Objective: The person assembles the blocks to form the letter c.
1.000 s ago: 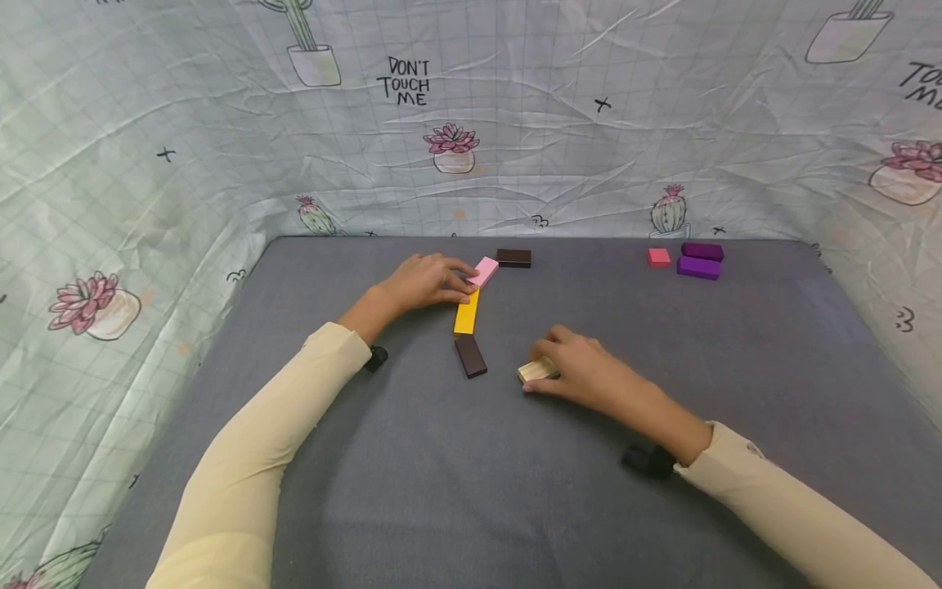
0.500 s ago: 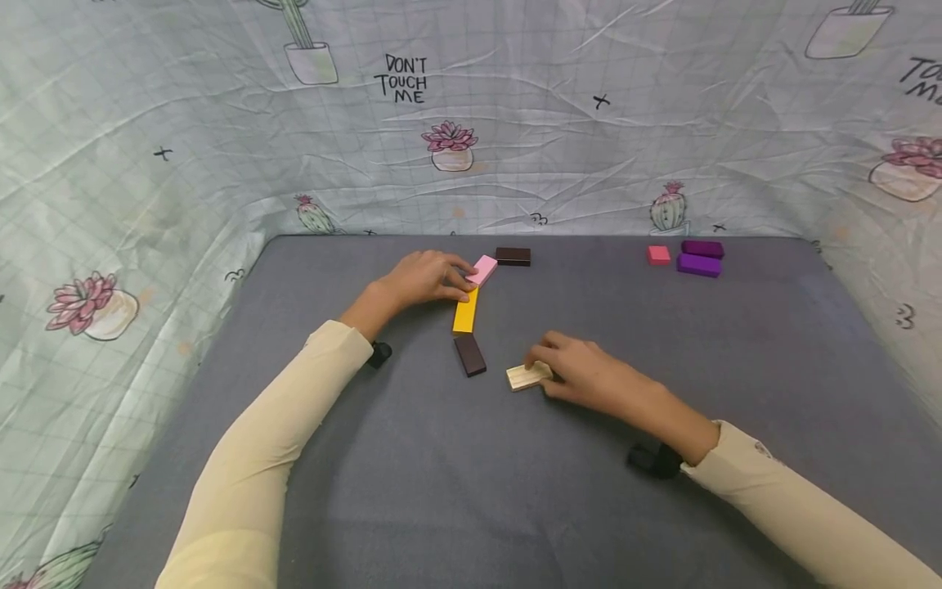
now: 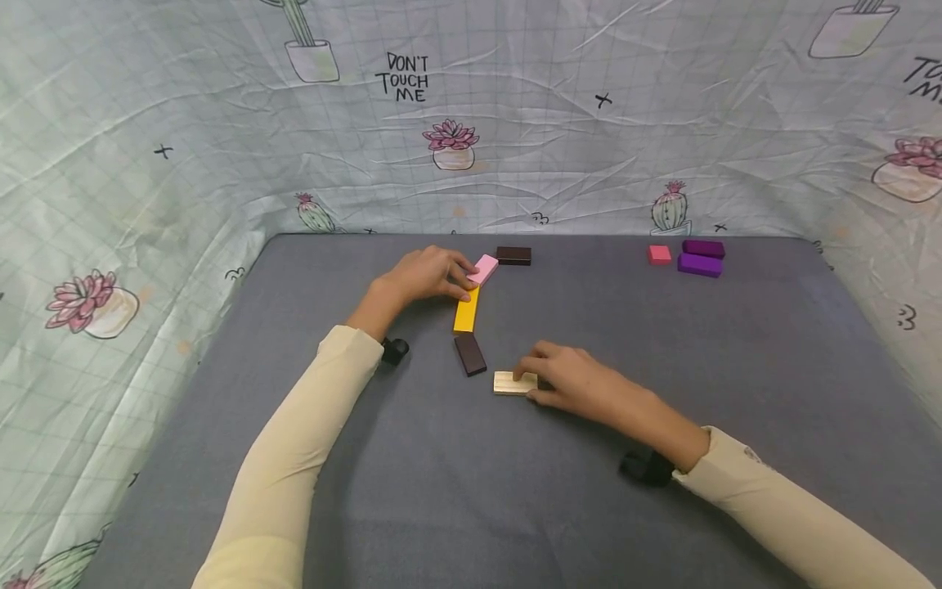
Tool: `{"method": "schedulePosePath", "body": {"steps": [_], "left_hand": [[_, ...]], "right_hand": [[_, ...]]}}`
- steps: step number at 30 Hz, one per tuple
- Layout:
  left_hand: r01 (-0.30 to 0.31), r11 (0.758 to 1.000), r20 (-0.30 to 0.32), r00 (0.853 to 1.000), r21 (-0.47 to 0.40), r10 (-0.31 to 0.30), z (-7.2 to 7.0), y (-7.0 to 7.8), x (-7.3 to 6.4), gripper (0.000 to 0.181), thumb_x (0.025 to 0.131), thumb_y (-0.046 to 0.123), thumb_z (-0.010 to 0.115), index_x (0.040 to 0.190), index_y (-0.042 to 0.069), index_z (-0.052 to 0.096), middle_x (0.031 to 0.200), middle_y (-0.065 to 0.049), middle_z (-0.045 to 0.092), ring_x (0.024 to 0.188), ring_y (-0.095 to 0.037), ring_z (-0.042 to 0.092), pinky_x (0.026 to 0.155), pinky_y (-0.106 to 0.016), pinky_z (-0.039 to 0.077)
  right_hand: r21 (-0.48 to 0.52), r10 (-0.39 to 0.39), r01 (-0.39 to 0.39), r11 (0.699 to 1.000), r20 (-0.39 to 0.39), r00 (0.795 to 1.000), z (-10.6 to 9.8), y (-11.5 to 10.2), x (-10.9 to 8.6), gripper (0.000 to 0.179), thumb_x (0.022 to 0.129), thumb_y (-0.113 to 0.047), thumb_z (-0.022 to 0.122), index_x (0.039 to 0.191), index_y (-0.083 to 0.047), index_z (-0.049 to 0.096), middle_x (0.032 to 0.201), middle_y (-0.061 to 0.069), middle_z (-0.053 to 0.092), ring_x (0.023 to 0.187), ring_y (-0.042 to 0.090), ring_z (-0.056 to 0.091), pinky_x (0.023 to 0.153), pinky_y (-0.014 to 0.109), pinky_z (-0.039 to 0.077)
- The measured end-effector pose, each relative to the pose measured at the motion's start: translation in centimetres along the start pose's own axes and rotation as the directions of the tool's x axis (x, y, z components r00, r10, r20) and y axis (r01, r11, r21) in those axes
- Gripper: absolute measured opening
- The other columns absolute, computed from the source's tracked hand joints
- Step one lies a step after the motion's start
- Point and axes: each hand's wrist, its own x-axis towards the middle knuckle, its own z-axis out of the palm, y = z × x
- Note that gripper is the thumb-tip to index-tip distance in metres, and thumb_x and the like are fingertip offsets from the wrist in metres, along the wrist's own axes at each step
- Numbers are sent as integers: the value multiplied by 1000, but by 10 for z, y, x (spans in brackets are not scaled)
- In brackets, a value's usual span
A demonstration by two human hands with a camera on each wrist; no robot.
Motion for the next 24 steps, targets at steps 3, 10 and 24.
{"method": "schedulePosePath", "body": {"steps": [3,10,24], "left_hand": [[1,1000,0,1000,-1,-1,0,0,-1,32,89,37,79,120,27,77,141,9,61,136,-21,51,103,-46,46],[-13,1000,-7,1000,-1,13,1,-1,-1,32,91,37,77,121,26,77,142,8,60,136,-21,51,104,-46,45],[-6,1000,-9,1000,-21,5,3,-2,-2,34,90,38,78,121,26,77,141,10,61,136,-21,51,104,-45,46]], "right_hand": [[13,-12,12,1000,0,1000,1,-1,1,25,91,-17,79,115,-17,72,105,2,63,76,9,55,67,26,50],[16,-21,22,1000,-12,1000,1,-1,2,25,91,-18,79,114,-17,73,104,0,63,76,7,55,68,26,50],[-38,-58,57,998,-32,998,6,-4,7,25,90,-25,80,113,-20,74,100,-2,64,72,5,53,63,23,47]]}}
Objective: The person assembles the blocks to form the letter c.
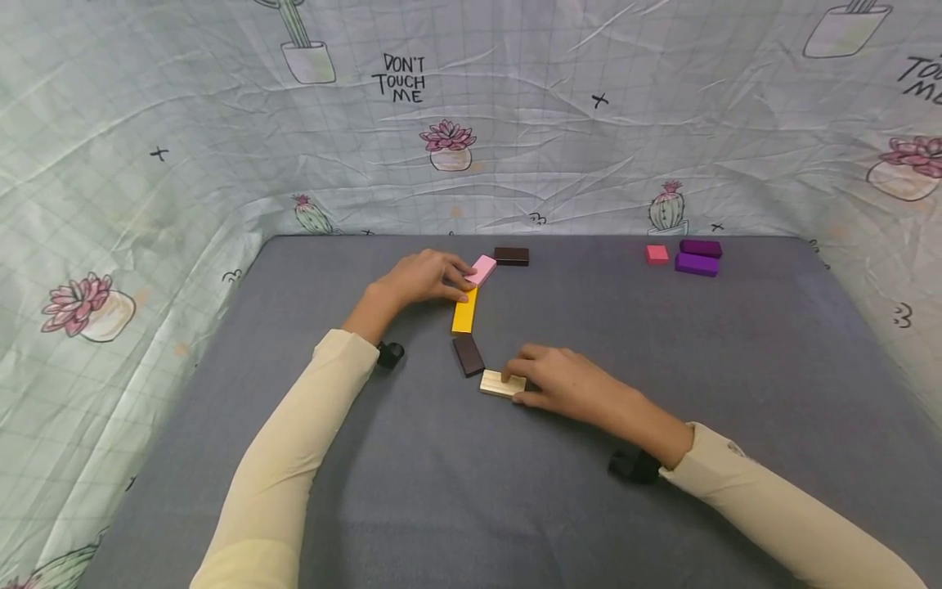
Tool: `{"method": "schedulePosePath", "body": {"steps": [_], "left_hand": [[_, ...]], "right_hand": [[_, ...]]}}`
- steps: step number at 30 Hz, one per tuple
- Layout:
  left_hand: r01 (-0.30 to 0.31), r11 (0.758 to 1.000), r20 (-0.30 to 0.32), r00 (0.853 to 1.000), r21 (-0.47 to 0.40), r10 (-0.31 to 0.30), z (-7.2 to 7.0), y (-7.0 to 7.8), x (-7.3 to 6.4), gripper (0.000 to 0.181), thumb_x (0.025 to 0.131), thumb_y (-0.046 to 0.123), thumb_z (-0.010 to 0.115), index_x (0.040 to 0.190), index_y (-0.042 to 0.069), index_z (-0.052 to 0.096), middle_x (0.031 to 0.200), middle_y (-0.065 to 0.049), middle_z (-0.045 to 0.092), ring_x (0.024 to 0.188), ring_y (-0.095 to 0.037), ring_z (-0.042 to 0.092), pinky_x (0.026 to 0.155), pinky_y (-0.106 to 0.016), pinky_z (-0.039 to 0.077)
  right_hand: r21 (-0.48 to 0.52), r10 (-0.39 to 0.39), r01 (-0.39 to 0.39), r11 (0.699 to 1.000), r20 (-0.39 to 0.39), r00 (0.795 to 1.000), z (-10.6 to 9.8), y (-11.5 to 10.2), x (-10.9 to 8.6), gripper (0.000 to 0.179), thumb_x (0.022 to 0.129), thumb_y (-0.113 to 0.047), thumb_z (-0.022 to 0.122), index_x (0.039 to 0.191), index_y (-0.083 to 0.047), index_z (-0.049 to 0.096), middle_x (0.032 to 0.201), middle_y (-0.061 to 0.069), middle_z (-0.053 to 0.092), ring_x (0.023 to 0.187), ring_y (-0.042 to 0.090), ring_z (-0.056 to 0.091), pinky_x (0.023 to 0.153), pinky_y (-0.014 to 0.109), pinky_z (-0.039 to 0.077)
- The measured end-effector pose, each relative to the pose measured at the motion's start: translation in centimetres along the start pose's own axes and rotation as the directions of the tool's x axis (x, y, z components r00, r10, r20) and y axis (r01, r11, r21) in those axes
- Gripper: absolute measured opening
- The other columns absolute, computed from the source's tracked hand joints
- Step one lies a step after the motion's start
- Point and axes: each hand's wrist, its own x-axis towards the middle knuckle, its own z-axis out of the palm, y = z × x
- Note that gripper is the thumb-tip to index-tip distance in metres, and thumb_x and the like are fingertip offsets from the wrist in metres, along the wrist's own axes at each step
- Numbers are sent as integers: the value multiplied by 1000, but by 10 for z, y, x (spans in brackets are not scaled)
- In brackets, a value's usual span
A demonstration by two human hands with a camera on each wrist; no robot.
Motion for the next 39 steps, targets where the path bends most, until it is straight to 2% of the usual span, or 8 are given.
{"method": "schedulePosePath", "body": {"steps": [19,26,34,39], "left_hand": [[-2,1000,2,1000,-5,2,0,0,-1,33,90,37,78,122,26,77,141,10,61,135,-19,52,104,-47,45],[10,1000,4,1000,-19,-10,0,-1,0,34,90,38,78,122,26,77,141,10,61,136,-20,50,106,-48,43],[17,1000,-2,1000,-26,-17,1,-1,0,33,90,39,78,120,27,77,141,11,61,137,-20,50,105,-47,44],[13,1000,-1,1000,-22,-13,1,-2,1,32,90,39,78,120,27,78,141,10,60,137,-20,50,105,-46,44]], "right_hand": [[-12,7,-8,1000,-32,999,0,-1,1,24,89,-23,81,112,-19,74,97,-2,63,70,5,52,60,23,46],[-37,31,-32,999,-19,999,-1,1,1,25,90,-23,80,113,-18,74,102,1,65,72,7,54,64,27,49],[-17,-24,24,1000,3,1000,-3,0,2,24,89,-22,82,112,-18,74,101,0,65,73,6,54,64,25,48],[2,-27,27,1000,-2,1000,-1,-2,5,22,90,-22,80,111,-18,74,100,-1,64,74,7,55,65,25,49]]}}
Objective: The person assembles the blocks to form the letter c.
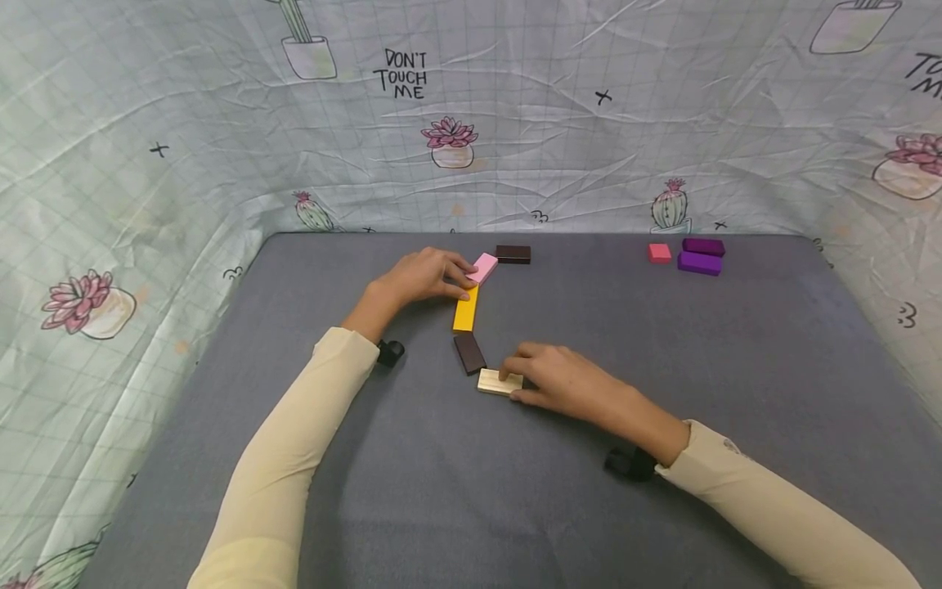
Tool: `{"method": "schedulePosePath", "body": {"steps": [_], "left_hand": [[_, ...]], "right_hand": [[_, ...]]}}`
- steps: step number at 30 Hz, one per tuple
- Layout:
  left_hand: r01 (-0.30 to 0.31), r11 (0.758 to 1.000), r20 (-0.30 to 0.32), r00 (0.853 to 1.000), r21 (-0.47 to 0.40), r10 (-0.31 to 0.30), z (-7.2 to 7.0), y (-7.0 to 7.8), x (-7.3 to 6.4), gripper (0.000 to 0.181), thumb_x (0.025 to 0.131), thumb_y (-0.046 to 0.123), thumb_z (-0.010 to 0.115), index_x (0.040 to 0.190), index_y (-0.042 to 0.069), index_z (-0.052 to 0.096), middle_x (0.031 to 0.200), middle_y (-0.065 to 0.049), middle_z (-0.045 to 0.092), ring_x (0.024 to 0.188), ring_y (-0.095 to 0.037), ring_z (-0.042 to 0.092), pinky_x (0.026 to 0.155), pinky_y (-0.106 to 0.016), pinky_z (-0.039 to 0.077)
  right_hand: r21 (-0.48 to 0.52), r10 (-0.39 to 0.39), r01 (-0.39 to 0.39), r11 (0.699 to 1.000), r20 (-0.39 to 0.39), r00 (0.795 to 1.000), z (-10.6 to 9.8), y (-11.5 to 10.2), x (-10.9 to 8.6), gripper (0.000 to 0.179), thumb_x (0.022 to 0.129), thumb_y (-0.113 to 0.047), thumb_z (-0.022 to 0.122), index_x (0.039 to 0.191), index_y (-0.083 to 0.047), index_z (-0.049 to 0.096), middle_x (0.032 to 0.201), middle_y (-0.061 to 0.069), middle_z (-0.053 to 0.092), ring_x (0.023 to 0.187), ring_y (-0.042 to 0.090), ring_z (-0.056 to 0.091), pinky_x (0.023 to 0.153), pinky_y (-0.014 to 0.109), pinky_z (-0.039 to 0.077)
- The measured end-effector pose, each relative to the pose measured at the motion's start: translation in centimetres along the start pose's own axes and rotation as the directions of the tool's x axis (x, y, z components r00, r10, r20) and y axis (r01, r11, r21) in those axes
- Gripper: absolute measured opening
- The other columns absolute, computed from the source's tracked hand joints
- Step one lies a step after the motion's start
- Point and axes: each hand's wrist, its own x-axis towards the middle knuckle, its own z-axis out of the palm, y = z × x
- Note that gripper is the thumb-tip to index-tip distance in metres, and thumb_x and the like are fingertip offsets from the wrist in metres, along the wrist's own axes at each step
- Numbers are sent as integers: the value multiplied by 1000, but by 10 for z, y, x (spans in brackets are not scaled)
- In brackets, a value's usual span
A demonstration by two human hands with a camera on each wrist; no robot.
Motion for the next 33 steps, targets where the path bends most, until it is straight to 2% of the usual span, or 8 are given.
{"method": "schedulePosePath", "body": {"steps": [8,15,22,27,30,33], "left_hand": [[-14,1000,-1,1000,8,14,-1,0,-1,33,90,39,77,120,26,77,141,9,61,136,-21,51,103,-46,46],[-12,1000,-6,1000,7,12,-1,-1,0,32,90,39,77,120,27,78,141,9,61,136,-21,51,105,-47,45],[-14,1000,-4,1000,-5,14,-1,0,-1,31,91,38,77,120,26,78,141,10,61,137,-20,50,107,-47,43],[-18,1000,-5,1000,-2,18,-1,0,-1,32,91,38,77,121,26,77,142,10,60,137,-20,50,105,-46,45],[-19,1000,-4,1000,1,19,-1,0,-1,32,91,38,77,121,26,77,142,9,60,137,-20,50,103,-46,46],[-17,1000,-4,1000,4,17,-1,-1,-1,33,90,38,77,121,26,77,142,9,60,136,-20,50,102,-45,47]], "right_hand": [[-13,24,-24,1000,-23,999,1,1,0,22,90,-21,80,111,-17,76,99,-1,64,70,5,54,64,24,49],[-37,49,-50,998,-23,999,-1,2,0,21,90,-22,80,110,-16,75,100,1,65,73,8,58,66,28,51],[-53,35,-36,998,-21,999,-1,3,0,22,90,-23,80,110,-16,75,99,1,65,73,8,57,66,27,51],[-74,0,-4,997,-50,999,-1,3,-1,25,87,-24,83,110,-17,75,97,0,63,73,8,53,64,26,48],[-77,-32,27,997,-65,997,0,2,1,29,88,-25,83,114,-17,74,103,0,64,82,11,56,69,28,50],[-95,-75,72,993,-36,997,1,1,8,37,91,-25,79,126,-15,71,120,3,66,100,19,61,84,34,53]]}}
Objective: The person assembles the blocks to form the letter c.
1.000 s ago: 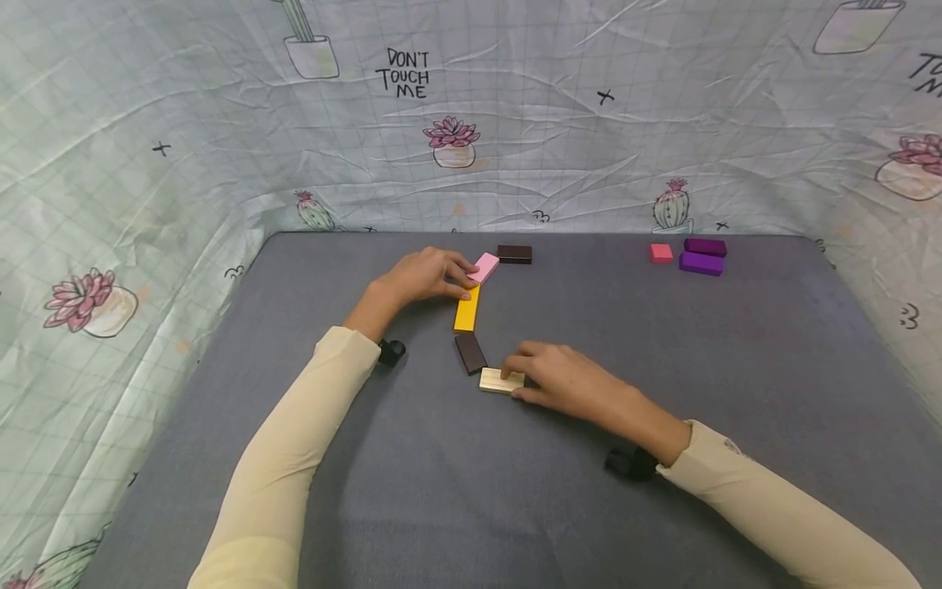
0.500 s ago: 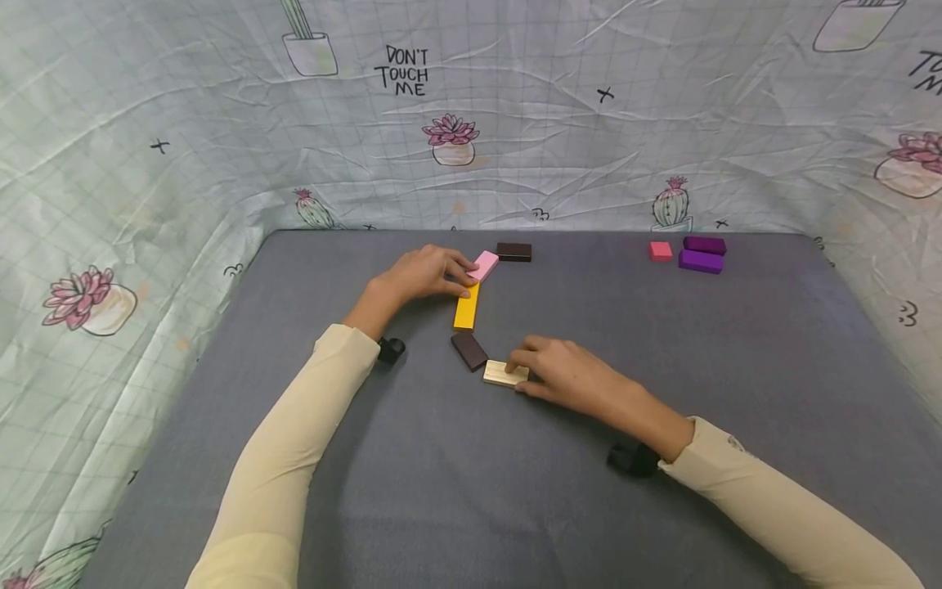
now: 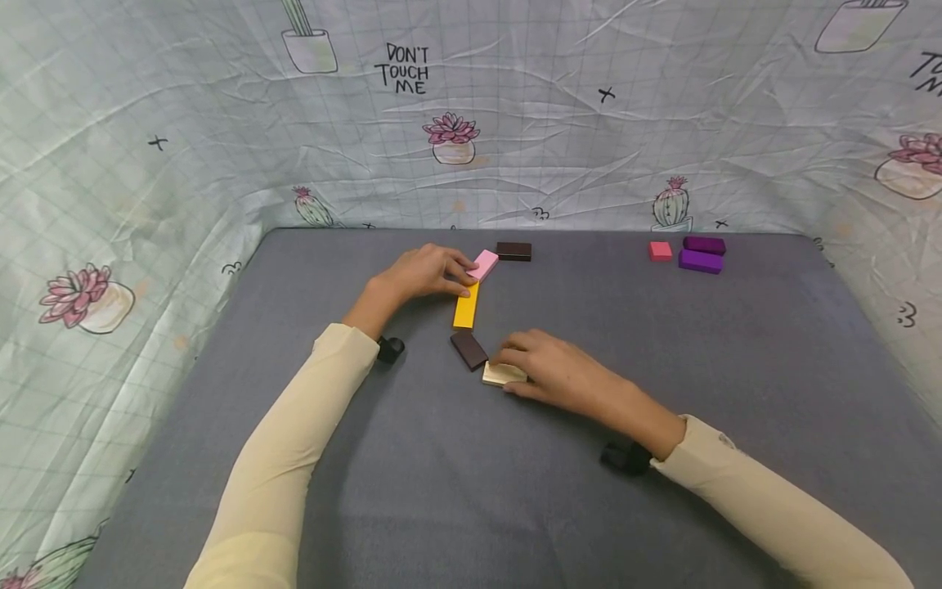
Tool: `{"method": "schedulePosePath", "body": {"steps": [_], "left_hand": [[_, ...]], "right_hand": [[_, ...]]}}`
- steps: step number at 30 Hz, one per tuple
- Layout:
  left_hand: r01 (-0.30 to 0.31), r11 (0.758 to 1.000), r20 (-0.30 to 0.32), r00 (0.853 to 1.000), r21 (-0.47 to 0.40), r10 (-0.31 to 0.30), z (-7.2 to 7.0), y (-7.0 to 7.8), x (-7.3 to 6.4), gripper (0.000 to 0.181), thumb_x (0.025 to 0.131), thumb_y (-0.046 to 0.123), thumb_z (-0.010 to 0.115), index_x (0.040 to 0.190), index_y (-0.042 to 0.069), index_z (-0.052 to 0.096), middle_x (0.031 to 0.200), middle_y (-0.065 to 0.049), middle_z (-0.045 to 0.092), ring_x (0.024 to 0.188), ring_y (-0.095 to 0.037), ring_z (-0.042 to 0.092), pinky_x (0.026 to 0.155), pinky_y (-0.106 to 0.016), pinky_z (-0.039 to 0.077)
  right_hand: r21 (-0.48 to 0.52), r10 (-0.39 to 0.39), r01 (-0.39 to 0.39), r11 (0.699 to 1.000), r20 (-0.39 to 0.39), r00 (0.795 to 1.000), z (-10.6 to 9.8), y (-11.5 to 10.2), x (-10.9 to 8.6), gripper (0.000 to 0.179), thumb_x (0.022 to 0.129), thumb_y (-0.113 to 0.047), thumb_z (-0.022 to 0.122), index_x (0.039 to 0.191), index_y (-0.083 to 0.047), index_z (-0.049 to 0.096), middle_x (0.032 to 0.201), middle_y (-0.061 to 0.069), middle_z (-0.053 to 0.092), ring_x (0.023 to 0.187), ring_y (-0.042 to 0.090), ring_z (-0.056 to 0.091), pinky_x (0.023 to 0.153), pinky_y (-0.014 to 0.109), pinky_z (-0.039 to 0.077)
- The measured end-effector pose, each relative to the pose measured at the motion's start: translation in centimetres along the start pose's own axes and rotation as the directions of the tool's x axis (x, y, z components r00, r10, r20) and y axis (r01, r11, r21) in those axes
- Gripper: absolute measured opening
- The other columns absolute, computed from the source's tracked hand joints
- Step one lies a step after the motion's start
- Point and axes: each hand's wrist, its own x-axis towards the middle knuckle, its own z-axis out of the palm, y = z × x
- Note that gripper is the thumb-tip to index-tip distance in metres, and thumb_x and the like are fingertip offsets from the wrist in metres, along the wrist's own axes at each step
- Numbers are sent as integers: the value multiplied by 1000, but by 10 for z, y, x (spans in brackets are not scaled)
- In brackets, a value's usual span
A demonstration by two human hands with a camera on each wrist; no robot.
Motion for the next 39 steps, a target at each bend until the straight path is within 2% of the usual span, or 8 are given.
{"method": "schedulePosePath", "body": {"steps": [4,8,18,25,28,33,36,39], "left_hand": [[7,1000,1,1000,4,-7,0,0,0,32,90,39,77,120,27,78,142,9,60,136,-20,51,104,-46,46],[7,1000,5,1000,-3,-7,0,0,0,32,91,39,77,120,27,77,142,9,60,136,-20,50,105,-47,45],[6,1000,-11,1000,-14,-6,1,-2,1,31,90,38,77,120,27,78,141,11,61,137,-19,50,104,-46,46],[6,1000,-11,1000,-17,-6,2,-2,0,31,90,38,77,119,27,78,141,11,61,137,-19,50,105,-47,45],[7,1000,-4,1000,-22,-7,2,-1,-1,31,91,38,77,120,27,78,141,11,60,137,-19,50,104,-47,45],[9,1000,1,1000,-27,-9,1,0,0,32,91,38,77,120,27,77,142,11,60,137,-19,50,101,-45,47],[14,1000,-3,1000,-25,-14,0,0,0,32,90,38,77,120,27,77,141,11,61,137,-18,50,100,-43,48],[15,1000,-5,1000,-24,-16,0,0,0,32,90,38,78,120,27,77,141,11,61,136,-18,50,101,-44,47]], "right_hand": [[-62,-78,83,995,84,993,1,-3,11,51,96,-29,73,143,-14,61,146,6,57,124,29,56,101,43,49],[-104,-132,146,984,133,982,4,-3,16,53,98,-28,71,146,-13,57,152,5,53,128,29,55,103,42,48],[-92,-149,155,984,70,986,7,0,14,47,95,-21,74,140,-11,63,144,6,60,113,26,64,93,38,53],[-71,-138,142,987,65,988,7,1,13,49,94,-22,76,141,-11,63,143,6,61,113,26,64,93,38,54],[-52,-109,112,992,50,993,7,2,10,50,92,-23,78,139,-12,65,141,6,61,115,25,62,95,38,53],[-3,-30,30,1000,-16,999,5,6,-1,38,88,-22,82,123,-13,71,121,4,65,103,19,61,87,35,54],[5,-21,21,1000,-46,999,5,9,-5,32,88,-21,83,116,-11,72,108,2,65,92,15,60,79,32,53],[16,-12,13,1000,-53,999,5,9,-7,30,88,-23,82,114,-11,72,102,1,66,85,13,57,74,30,51]]}}
